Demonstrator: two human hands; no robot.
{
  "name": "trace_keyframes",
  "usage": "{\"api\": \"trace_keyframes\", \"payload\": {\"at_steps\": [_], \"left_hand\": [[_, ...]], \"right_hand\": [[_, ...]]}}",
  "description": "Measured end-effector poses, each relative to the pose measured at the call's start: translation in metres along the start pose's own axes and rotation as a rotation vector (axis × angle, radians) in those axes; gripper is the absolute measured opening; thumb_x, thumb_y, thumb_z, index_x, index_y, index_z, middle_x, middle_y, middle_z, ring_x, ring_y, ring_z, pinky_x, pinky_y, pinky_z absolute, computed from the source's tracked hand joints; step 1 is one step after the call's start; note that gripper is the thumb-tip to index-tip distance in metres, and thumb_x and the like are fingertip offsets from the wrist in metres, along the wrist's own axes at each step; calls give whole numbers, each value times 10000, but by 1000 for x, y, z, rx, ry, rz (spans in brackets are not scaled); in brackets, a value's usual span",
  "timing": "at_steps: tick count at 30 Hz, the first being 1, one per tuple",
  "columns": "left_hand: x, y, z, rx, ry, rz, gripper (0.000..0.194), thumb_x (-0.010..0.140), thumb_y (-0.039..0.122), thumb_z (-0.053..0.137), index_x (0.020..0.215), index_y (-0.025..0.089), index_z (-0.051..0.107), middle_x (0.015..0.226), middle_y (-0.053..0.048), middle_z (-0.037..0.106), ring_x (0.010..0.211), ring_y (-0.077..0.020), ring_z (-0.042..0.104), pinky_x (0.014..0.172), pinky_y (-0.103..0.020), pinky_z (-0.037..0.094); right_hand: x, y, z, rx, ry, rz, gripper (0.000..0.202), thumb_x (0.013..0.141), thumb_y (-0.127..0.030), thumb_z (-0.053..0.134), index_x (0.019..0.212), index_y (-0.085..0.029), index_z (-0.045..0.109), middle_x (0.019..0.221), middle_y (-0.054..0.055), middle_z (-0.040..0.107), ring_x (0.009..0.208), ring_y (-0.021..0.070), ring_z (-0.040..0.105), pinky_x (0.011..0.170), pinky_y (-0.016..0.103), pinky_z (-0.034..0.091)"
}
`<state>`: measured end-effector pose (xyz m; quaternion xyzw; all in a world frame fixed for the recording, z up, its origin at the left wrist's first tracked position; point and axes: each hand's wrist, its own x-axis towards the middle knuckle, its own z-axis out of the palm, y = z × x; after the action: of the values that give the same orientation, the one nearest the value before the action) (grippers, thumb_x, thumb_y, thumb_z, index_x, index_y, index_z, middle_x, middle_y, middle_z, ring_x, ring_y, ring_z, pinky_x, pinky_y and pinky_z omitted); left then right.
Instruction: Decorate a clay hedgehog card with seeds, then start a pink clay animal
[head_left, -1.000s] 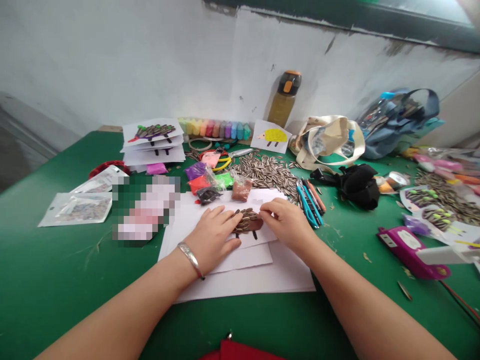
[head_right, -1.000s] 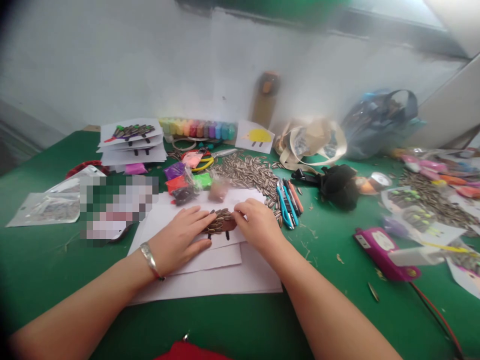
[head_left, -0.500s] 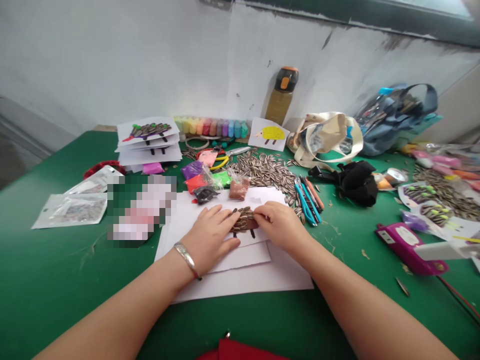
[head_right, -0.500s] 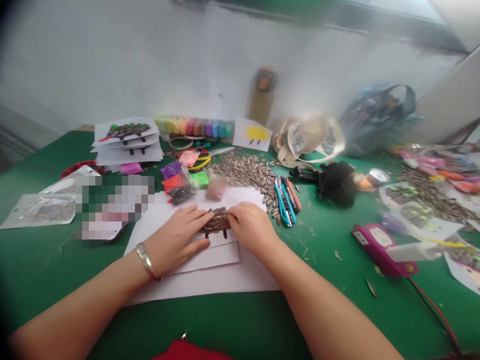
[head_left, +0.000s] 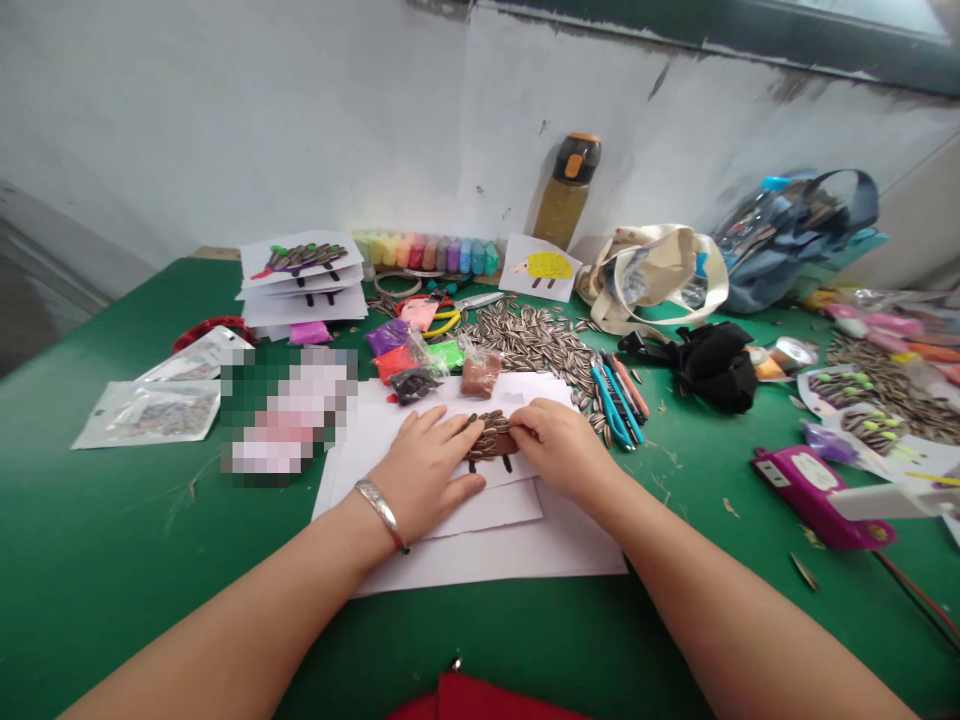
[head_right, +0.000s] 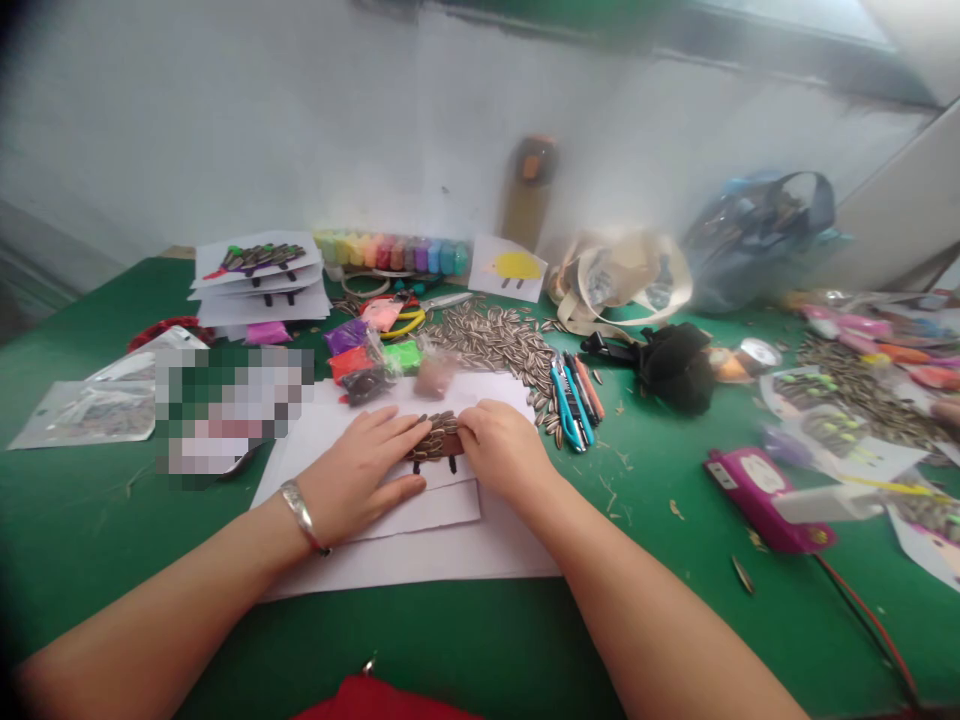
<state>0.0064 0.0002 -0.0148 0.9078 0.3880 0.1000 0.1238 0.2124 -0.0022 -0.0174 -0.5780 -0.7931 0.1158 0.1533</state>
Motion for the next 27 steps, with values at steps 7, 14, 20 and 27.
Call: {"api": "trace_keyframes", "payload": {"at_steps": [7,14,20,27], "left_hand": [[0,1,0,1,-2,-14,516,808,361,594,1273,160,497,1256,-124,559,1179,-340,424,988,-538,326],[0,2,-1,6,-8,-17,524,803,357,609,1276,166,492,1243,-115,562,1171,-332,422,984,-509,331],[0,0,-1,15,-28,-1,546,827,379,575,1307,146,461,1285,-122,535,1180,-327,411,986,-511,327],[-2,-1,-1,24,-42,1,558,847,388,546,1340,151,434,1323,-128,516,1199,-316,418,1015,-502,300]], "right_hand": [[0,-2,2,-26,-4,-28,198,857,-151,472,745,-173,633,740,30,554,726,145,505,649,245,321],[-1,0,2,-5,-9,-46,210,869,-165,472,757,-176,649,747,32,569,733,141,518,660,242,338],[-6,9,-19,18,43,-27,203,871,-195,479,813,-201,674,772,36,606,768,160,548,693,262,370],[-13,45,-58,-36,135,127,229,838,-195,477,710,-230,664,654,-8,628,659,161,568,897,370,370]]}}
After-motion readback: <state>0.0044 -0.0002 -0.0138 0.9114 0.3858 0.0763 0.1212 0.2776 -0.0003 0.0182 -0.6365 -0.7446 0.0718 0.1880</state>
